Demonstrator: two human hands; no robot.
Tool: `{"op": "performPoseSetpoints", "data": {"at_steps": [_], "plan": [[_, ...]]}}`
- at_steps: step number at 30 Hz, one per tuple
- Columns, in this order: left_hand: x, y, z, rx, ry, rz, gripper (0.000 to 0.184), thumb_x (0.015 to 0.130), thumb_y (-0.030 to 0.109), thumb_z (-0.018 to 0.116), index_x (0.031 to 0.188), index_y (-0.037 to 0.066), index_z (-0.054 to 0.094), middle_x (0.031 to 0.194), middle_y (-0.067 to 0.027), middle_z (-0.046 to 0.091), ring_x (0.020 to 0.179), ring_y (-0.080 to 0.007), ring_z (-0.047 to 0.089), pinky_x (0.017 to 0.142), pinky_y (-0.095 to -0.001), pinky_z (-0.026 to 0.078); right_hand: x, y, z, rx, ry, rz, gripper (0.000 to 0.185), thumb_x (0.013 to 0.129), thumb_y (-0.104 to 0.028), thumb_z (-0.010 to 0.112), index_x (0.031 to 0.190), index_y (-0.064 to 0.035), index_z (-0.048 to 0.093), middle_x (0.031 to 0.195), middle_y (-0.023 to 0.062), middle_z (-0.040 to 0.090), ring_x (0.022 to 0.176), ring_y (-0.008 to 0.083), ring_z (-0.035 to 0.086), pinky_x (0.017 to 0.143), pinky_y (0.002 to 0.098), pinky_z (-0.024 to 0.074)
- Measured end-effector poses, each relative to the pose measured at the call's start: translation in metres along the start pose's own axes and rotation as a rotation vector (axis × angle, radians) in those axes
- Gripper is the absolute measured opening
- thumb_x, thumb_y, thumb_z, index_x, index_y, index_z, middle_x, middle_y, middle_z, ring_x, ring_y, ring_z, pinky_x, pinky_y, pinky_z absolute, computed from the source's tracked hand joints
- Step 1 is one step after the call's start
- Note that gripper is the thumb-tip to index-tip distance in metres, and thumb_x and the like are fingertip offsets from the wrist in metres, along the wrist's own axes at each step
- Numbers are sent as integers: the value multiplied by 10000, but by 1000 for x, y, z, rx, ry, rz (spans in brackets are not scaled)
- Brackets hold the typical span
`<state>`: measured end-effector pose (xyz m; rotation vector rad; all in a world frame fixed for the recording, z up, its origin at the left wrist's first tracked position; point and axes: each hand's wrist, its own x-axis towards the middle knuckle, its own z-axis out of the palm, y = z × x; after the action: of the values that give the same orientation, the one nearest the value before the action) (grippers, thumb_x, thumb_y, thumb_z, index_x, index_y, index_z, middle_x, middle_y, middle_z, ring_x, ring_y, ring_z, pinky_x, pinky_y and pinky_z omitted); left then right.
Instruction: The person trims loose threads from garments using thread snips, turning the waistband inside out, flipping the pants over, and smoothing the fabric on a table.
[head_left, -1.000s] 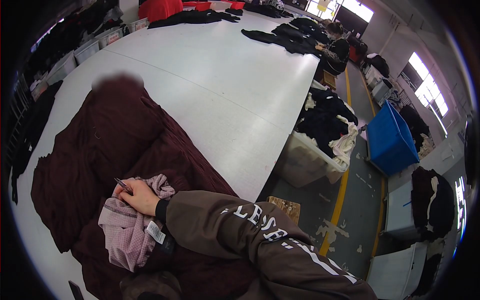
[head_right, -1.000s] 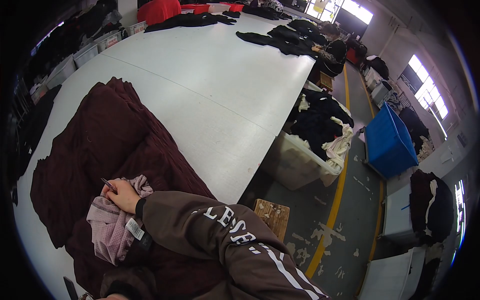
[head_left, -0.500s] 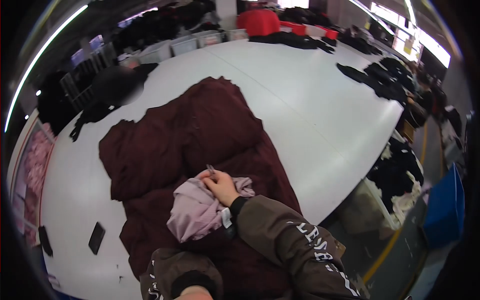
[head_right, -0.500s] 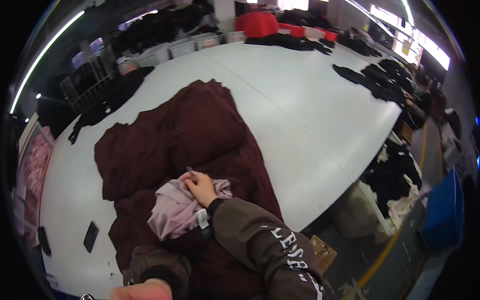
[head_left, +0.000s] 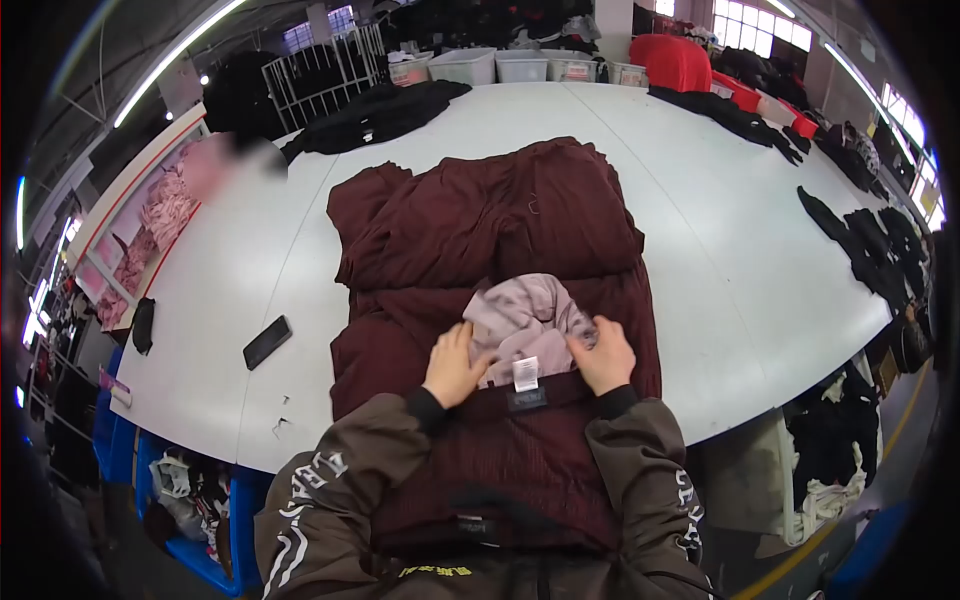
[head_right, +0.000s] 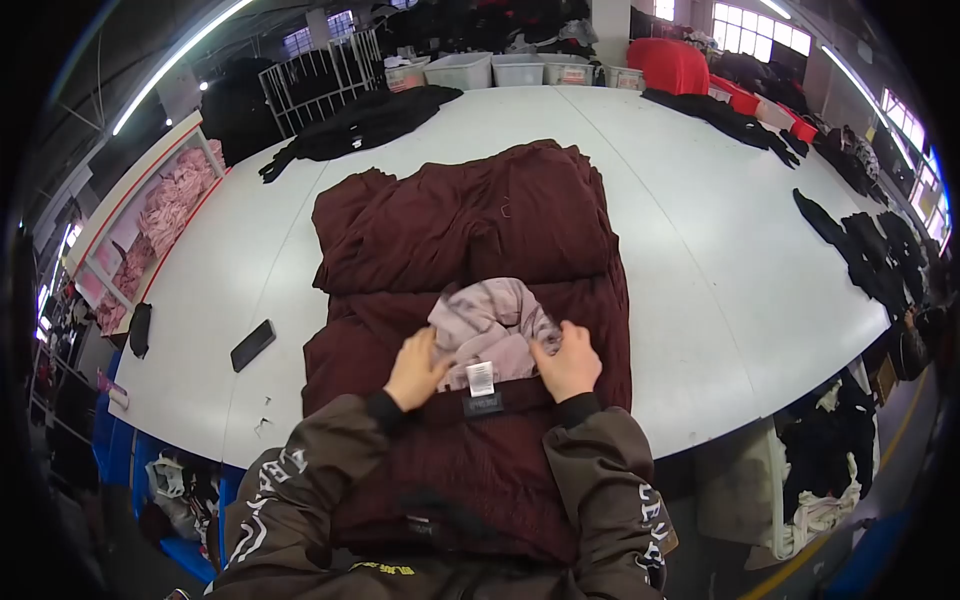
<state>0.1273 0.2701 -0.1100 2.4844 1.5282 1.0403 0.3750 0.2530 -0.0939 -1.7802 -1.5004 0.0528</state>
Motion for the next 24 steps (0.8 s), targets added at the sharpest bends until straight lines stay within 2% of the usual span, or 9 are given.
{"op": "performPoseSetpoints", "data": {"at_steps": [2, 6, 8, 10, 13, 16, 19, 21, 24], "plan": [[-10, -3, 15, 122, -44, -1, 604, 822, 357, 629, 1221, -58, 444, 1130, -202, 558, 1015, -328, 534, 910, -373, 412, 0, 2, -5, -239, -43, -8, 483, 759, -349, 688, 1092, -14, 590, 909, 124, 657, 803, 271, 634, 690, 346, 502], [-4, 11, -32, -427, -206, -554, 641, 789, 375, 691, 1184, -81, 474, 1093, -208, 585, 939, -269, 598, 856, -327, 470, 1, -6, -20, -175, -72, 238, 621, 706, -468, 664, 1129, -25, 564, 938, 155, 644, 859, 343, 620, 734, 407, 495], [-4, 2, -46, -1014, -338, -731, 457, 725, 199, 767, 1042, -74, 581, 936, -141, 654, 793, -185, 625, 743, -251, 502, 4, 8, -23, 77, -189, 222, 523, 711, -337, 688, 1106, -16, 569, 930, 151, 634, 807, 302, 617, 724, 363, 494], [-9, 16, -77, -963, -106, -528, 396, 694, 101, 750, 1024, -58, 598, 907, -129, 660, 775, -179, 616, 726, -254, 498, 0, 4, -55, 254, -177, 142, 481, 703, -257, 694, 1097, -13, 566, 931, 142, 631, 798, 278, 607, 728, 344, 489], [-30, 53, -179, -348, 136, -206, 205, 633, 10, 624, 825, -12, 556, 966, -156, 618, 756, -229, 561, 683, -290, 452, -18, -30, -146, 619, -84, -73, 425, 672, -40, 696, 1071, -6, 557, 917, 100, 624, 779, 204, 574, 716, 292, 475], [-72, 81, -246, -166, 244, 22, 219, 601, -13, 609, 803, 1, 527, 1087, -151, 574, 875, -260, 548, 744, -307, 447, -64, -54, -231, 568, -309, -131, 485, 641, -4, 723, 1100, -23, 566, 941, 73, 621, 782, 160, 567, 664, 251, 461], [-122, 70, -237, -527, -112, -147, 214, 646, -10, 645, 822, 0, 524, 1139, -156, 552, 919, -273, 540, 784, -318, 444, -110, -51, -246, 441, -667, 203, 534, 623, -24, 765, 1131, -32, 596, 845, 33, 595, 601, 83, 453, 556, 194, 374], [-147, 64, -229, -690, -517, -153, 214, 703, 34, 695, 830, -1, 526, 1137, -149, 549, 921, -255, 539, 792, -301, 436, -147, -1, -220, 562, -705, 211, 519, 617, -31, 778, 1107, -42, 609, 740, 15, 568, 552, 57, 392, 535, 175, 343], [-166, 66, -225, -947, -382, -408, 223, 722, 64, 713, 837, 7, 531, 1071, -133, 568, 892, -236, 545, 774, -287, 436, -165, 19, -207, 690, -672, 356, 479, 598, 2, 753, 1055, -33, 613, 764, 21, 578, 555, 77, 406, 533, 196, 363]]}}
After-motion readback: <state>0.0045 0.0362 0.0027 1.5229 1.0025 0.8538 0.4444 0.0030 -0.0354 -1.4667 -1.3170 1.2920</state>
